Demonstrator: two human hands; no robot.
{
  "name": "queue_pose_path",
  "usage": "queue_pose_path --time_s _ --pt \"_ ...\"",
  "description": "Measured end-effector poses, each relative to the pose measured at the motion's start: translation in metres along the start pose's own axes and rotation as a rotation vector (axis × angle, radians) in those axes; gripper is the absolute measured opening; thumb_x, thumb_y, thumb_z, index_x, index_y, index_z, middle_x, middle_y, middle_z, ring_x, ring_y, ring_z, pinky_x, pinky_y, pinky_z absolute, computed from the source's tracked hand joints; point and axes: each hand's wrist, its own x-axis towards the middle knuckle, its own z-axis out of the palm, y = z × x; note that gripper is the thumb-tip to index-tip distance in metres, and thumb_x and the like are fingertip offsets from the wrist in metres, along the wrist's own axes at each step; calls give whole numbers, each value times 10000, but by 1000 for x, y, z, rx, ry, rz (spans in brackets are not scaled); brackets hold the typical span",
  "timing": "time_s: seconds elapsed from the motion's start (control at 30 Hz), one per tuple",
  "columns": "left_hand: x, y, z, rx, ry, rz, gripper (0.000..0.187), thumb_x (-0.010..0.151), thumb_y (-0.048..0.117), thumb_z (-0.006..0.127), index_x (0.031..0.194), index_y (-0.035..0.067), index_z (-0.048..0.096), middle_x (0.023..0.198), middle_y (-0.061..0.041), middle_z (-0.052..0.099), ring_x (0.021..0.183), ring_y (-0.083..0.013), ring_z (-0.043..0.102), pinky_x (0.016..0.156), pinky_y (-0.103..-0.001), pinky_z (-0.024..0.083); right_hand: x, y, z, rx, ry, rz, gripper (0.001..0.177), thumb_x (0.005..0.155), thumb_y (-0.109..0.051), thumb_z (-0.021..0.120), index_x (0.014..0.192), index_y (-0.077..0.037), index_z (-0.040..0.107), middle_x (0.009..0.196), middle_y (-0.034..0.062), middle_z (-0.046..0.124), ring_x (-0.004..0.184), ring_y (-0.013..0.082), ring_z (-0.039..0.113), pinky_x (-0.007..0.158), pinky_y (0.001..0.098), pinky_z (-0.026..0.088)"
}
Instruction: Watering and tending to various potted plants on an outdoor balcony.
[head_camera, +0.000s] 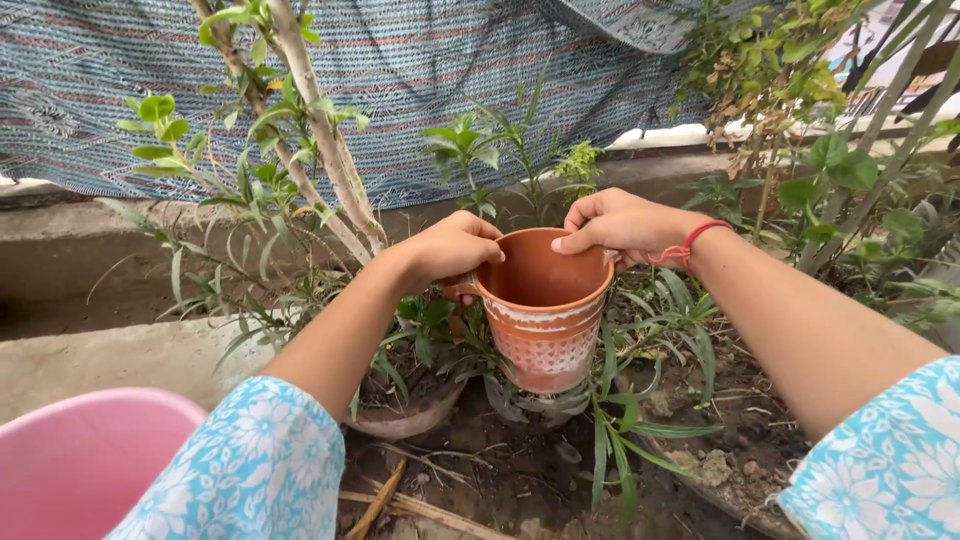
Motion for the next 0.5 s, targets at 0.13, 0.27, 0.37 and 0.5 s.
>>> queue_pose_path --time_s 0.13,0.27,0.37,0.5 --pt "-3 1 1 21 9 -25 360 923 81 538 1239 -11 684 695 -82 697 447 -155 600 407 -296 471 -1 1 2 16 -19 -6 220 849 -254 797 924 -141 624 658 -64 564 497 41 466 439 222 344" --pt "-10 4 1 21 -10 -34 359 925 96 543 1242 2 680 703 -91 704 459 -163 625 392 -296 457 -9 -6 6 -58 -12 -10 233 842 -256 796 900 -129 609 625 -45 554 460 65 446 408 251 306" --pt "-18 3 -2 25 -52 -48 353 923 106 553 1238 5 679 710 -91 719 475 -166 645 397 -289 462 -10 -6 9 -101 -53 -14 227 840 -244 799 889 -120 615 613 -34 557 448 75 449 403 262 318" --pt "-25 0 -9 30 -122 -64 346 917 108 548 1221 4 675 680 -105 707 476 -170 653 392 -293 462 -14 -15 15 -72 -160 13 232 838 -215 798 866 -114 591 607 -29 562 448 80 483 409 259 332"
